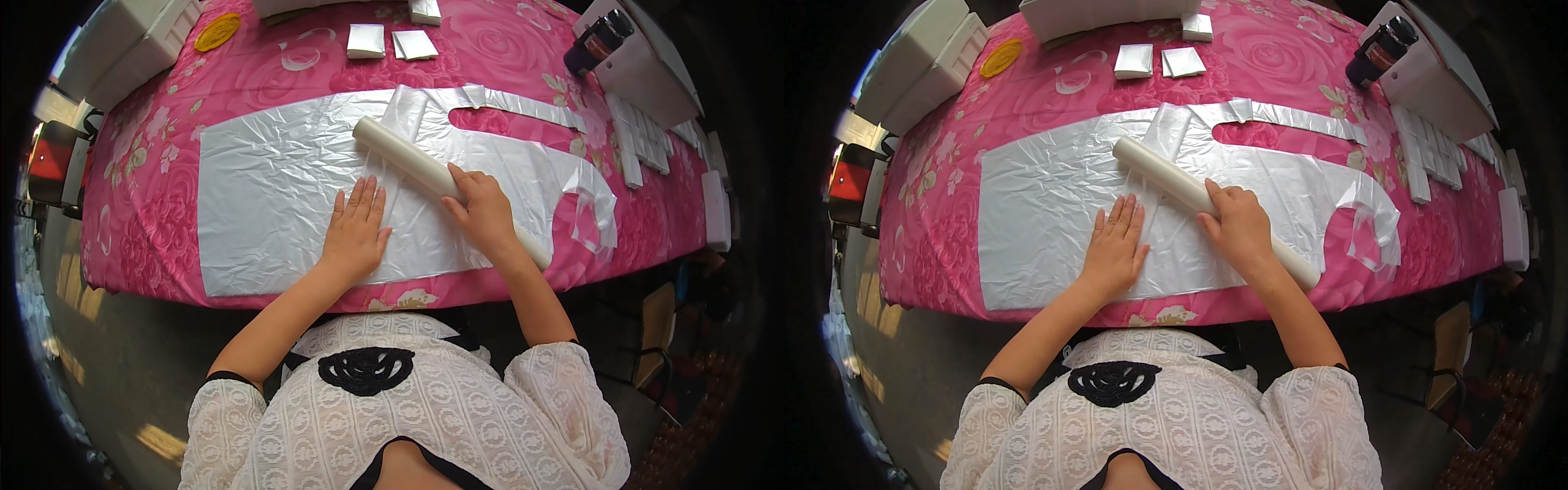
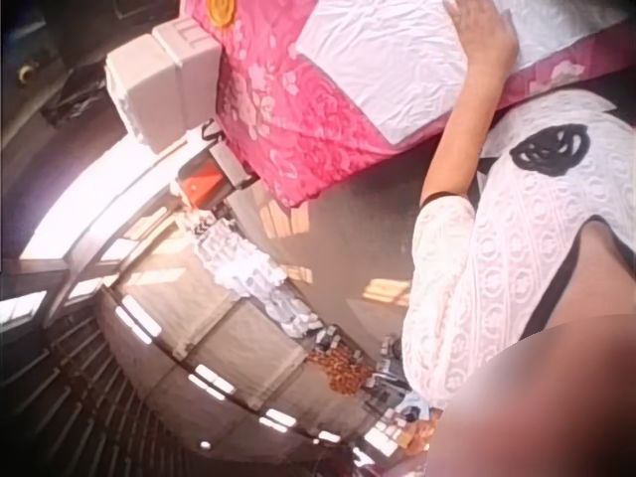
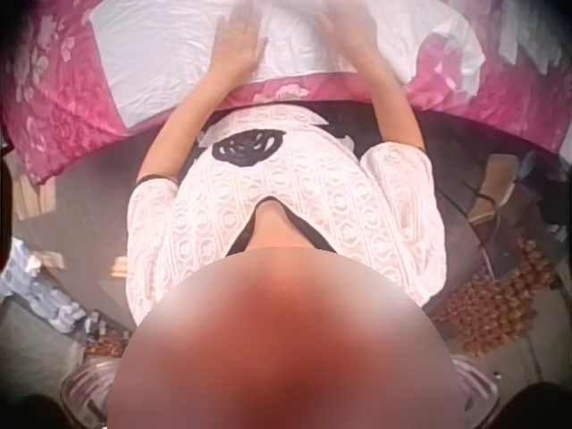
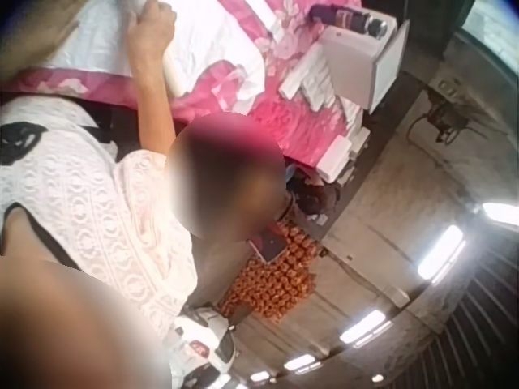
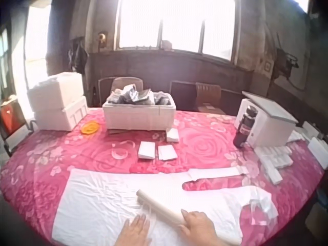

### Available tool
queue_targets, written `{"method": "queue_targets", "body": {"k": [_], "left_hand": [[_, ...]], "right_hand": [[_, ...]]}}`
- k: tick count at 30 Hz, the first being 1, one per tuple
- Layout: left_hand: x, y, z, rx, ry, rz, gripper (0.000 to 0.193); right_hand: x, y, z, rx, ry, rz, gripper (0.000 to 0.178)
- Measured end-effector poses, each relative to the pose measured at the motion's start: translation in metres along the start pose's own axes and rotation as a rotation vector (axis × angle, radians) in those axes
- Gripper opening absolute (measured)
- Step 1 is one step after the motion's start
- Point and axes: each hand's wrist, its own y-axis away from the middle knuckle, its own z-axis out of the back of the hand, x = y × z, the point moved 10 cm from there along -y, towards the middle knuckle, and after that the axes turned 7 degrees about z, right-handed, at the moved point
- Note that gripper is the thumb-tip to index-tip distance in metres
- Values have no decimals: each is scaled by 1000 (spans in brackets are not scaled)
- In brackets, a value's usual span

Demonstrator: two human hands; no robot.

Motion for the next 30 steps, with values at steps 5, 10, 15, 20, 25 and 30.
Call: {"method": "queue_targets", "body": {"k": [5, 10, 15, 20, 25, 30], "left_hand": [[-10, 6, 8, 62, 28, -77, 74], [-24, 30, 10, 195, 132, -345, 82], [-44, 37, 6, 118, 114, -261, 87], [-53, 45, -1, 122, 91, -126, 85], [-54, 51, 3, 136, 154, -265, 82], [-34, 62, 27, 194, 306, -446, 61]], "right_hand": [[-30, -10, 12, -75, 196, -118, 49], [-21, -14, 12, -100, 131, -30, 49], [64, -9, -27, 27, -77, 297, 50], [86, -30, -41, -9, -33, 430, 48], [54, -98, -51, -38, 37, 397, 46], [24, -146, -42, -95, 106, 344, 46]]}}
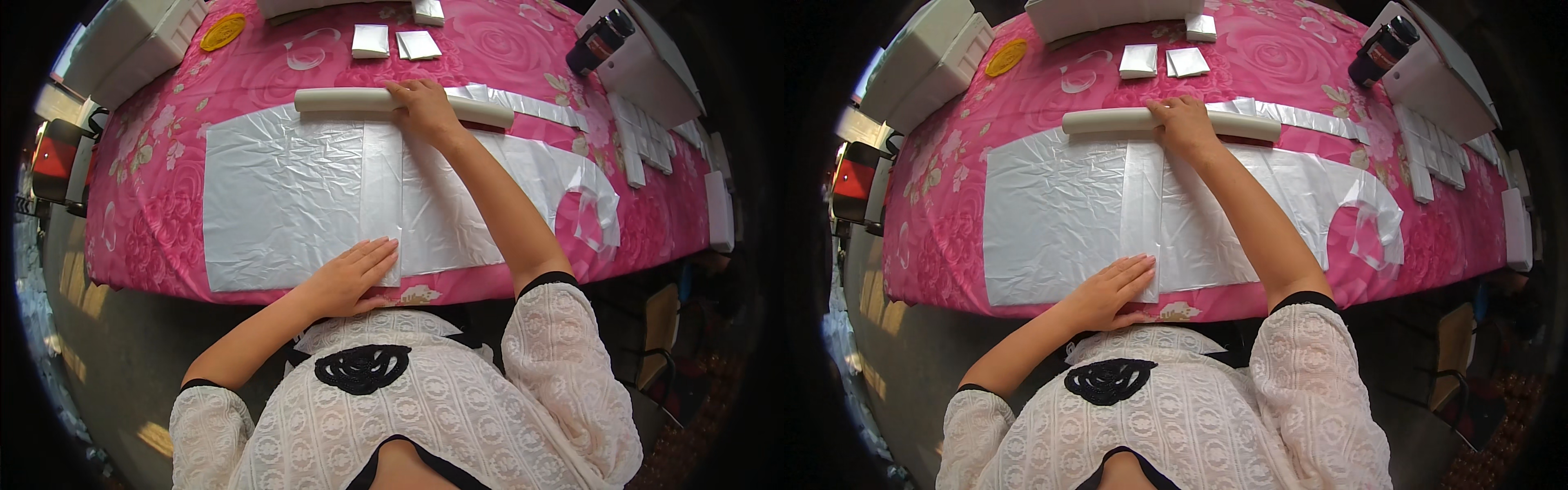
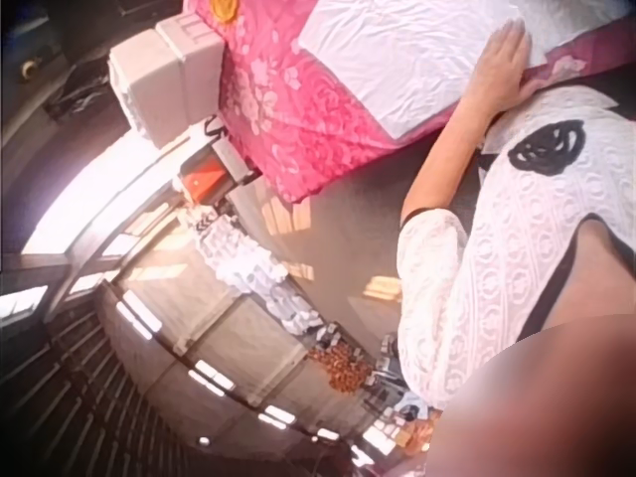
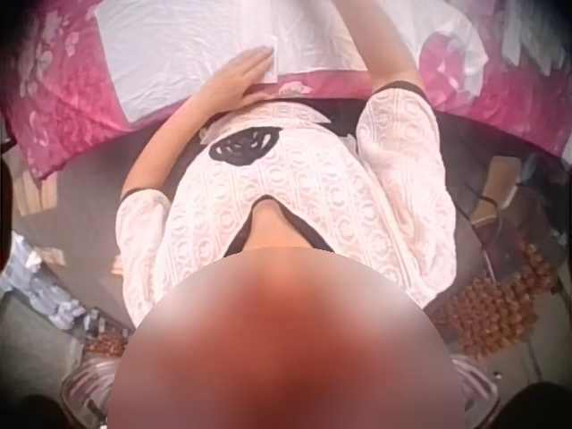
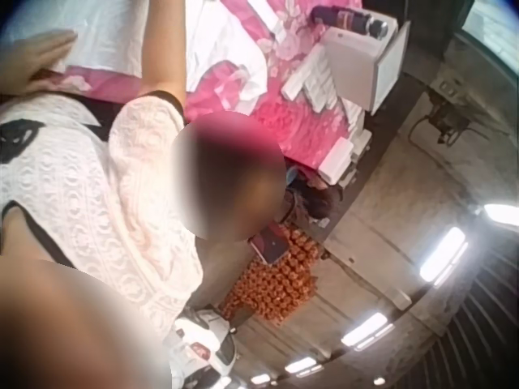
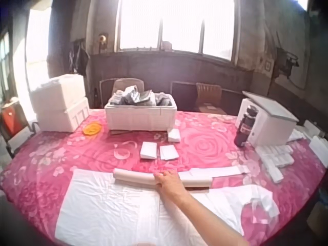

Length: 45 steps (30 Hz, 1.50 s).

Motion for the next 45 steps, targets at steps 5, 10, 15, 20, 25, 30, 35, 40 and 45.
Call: {"method": "queue_targets", "body": {"k": [5, 10, 15, 20, 25, 30, 35, 40, 45], "left_hand": [[4, 17, 12, -144, 31, -81, 40], [-3, 18, 16, -268, -52, -180, 26], [12, 13, 40, -329, 269, -92, 27], [12, -8, 61, -300, 85, -120, 51], [47, -20, 43, -220, -105, 1, 64], [57, -29, 48, -302, -29, 32, 51], [126, -36, 42, -411, 574, 601, 36], [113, -46, 68, -551, 353, 637, 48], [65, -54, 22, -276, -192, 349, 68]], "right_hand": [[49, 37, 9, -10, -162, 200, 50], [128, 122, -3, 386, -415, 389, 51], [126, 126, 8, 239, -480, 312, 48], [99, 117, 12, 18, -355, 168, 39], [96, 121, 14, -1, -365, 164, 37], [86, 115, 21, -33, -384, 113, 29], [38, 107, -8, 120, -733, -535, 22], [18, 96, -33, 377, -773, -693, 28], [15, 99, -44, 414, -817, -746, 26]]}}
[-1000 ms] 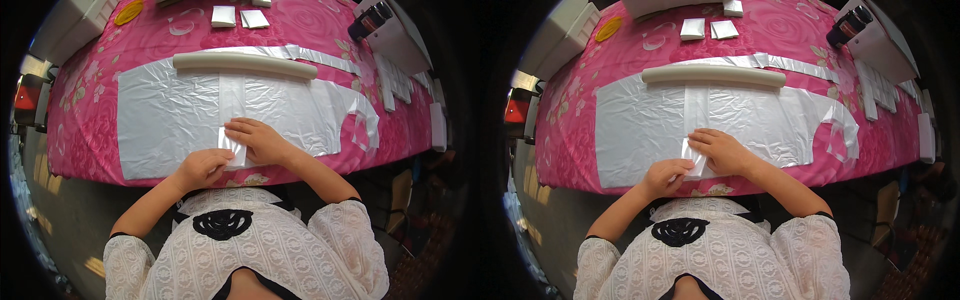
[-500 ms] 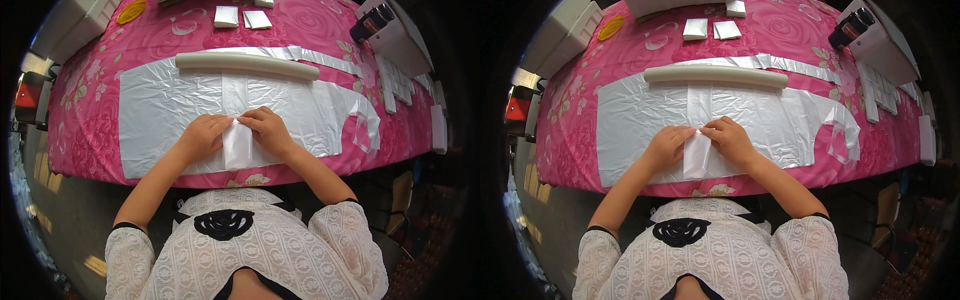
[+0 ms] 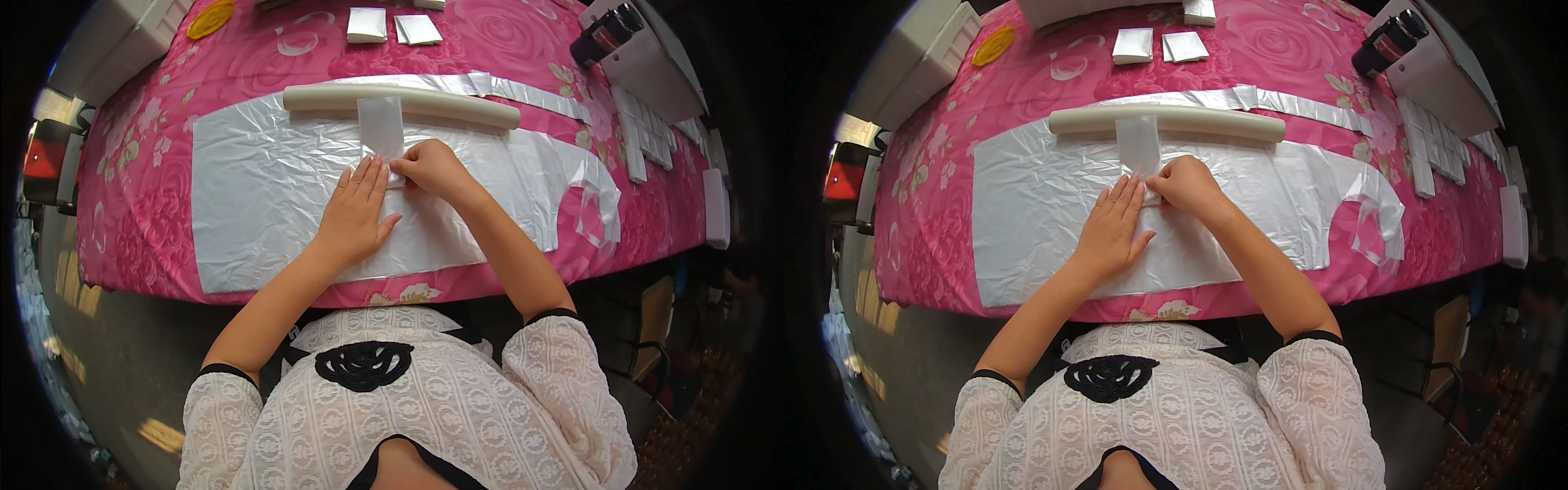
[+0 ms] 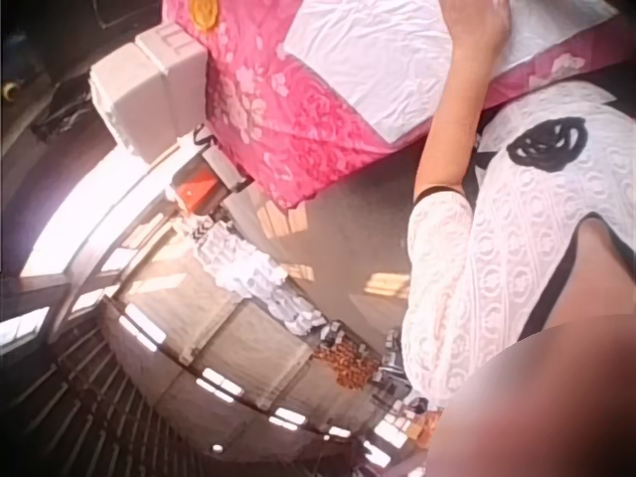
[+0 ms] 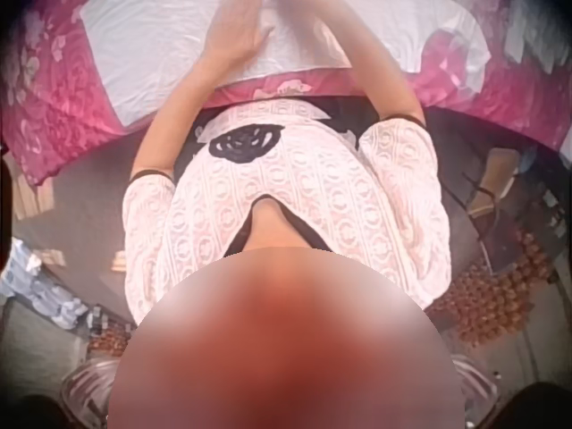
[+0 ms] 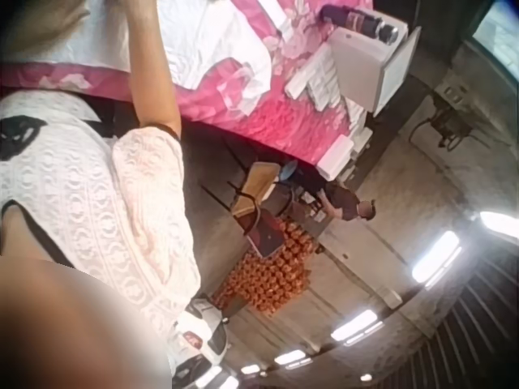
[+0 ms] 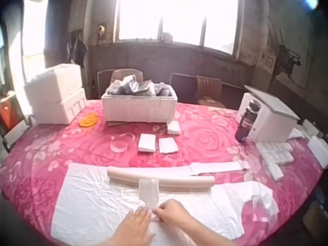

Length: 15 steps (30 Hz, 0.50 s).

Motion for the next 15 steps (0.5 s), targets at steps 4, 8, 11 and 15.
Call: {"method": "queue_targets", "body": {"k": [4, 8, 11, 15], "left_hand": [[3, 7, -14, 87, -81, 48, 73], [4, 8, -14, 103, -85, 54, 72], [2, 3, 0, -8, -32, 16, 58], [6, -3, 26, -165, 81, -117, 33]], "right_hand": [[25, 23, 11, -271, 354, 245, 34], [59, 53, 6, -462, 725, 720, 53], [59, 43, -12, -229, 814, 963, 54], [55, 27, -14, 12, 760, 901, 49]]}}
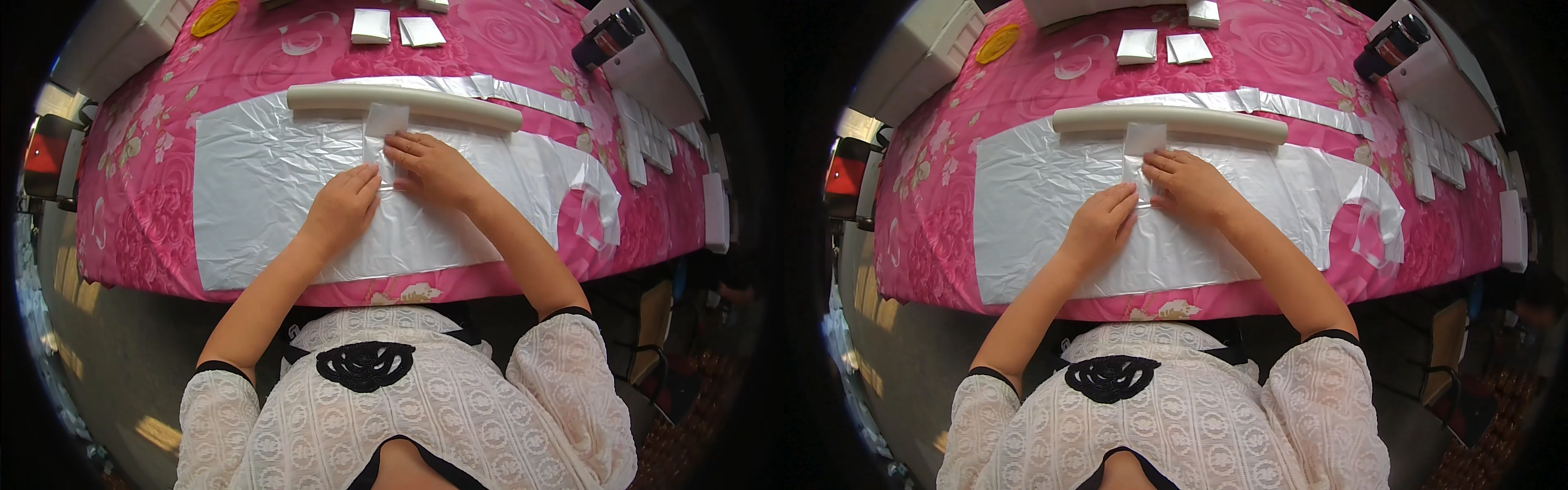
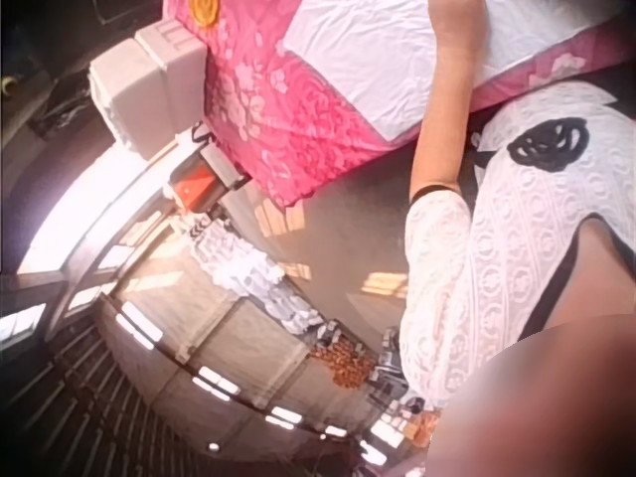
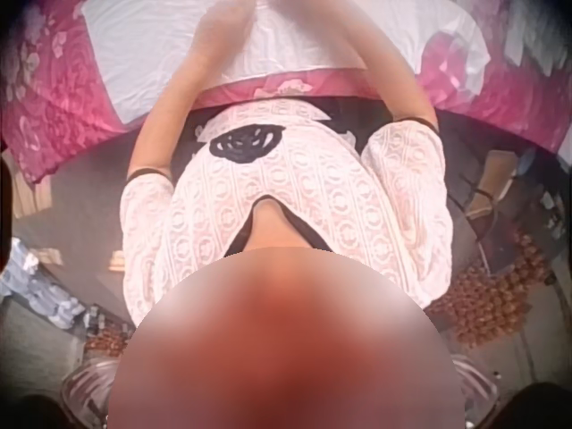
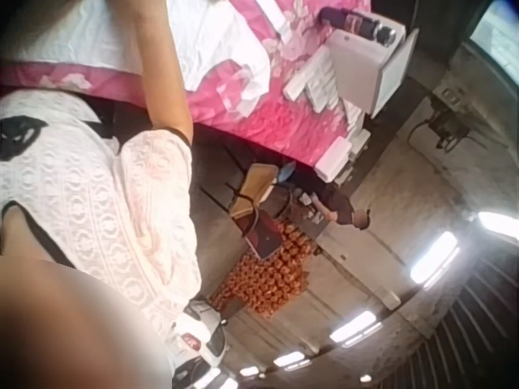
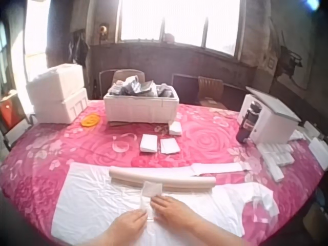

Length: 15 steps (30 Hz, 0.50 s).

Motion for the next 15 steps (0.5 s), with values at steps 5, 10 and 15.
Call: {"method": "queue_targets", "body": {"k": [5, 10, 15], "left_hand": [[-1, -9, 5, -98, -17, -131, 14], [-2, -8, 7, 20, 163, -40, 15], [-25, 22, 16, 154, 139, -151, 45]], "right_hand": [[-12, -5, 8, -58, -133, 24, 41], [0, 1, 13, -155, -120, 55, 41], [47, 27, 10, -223, -180, 123, 33]]}}
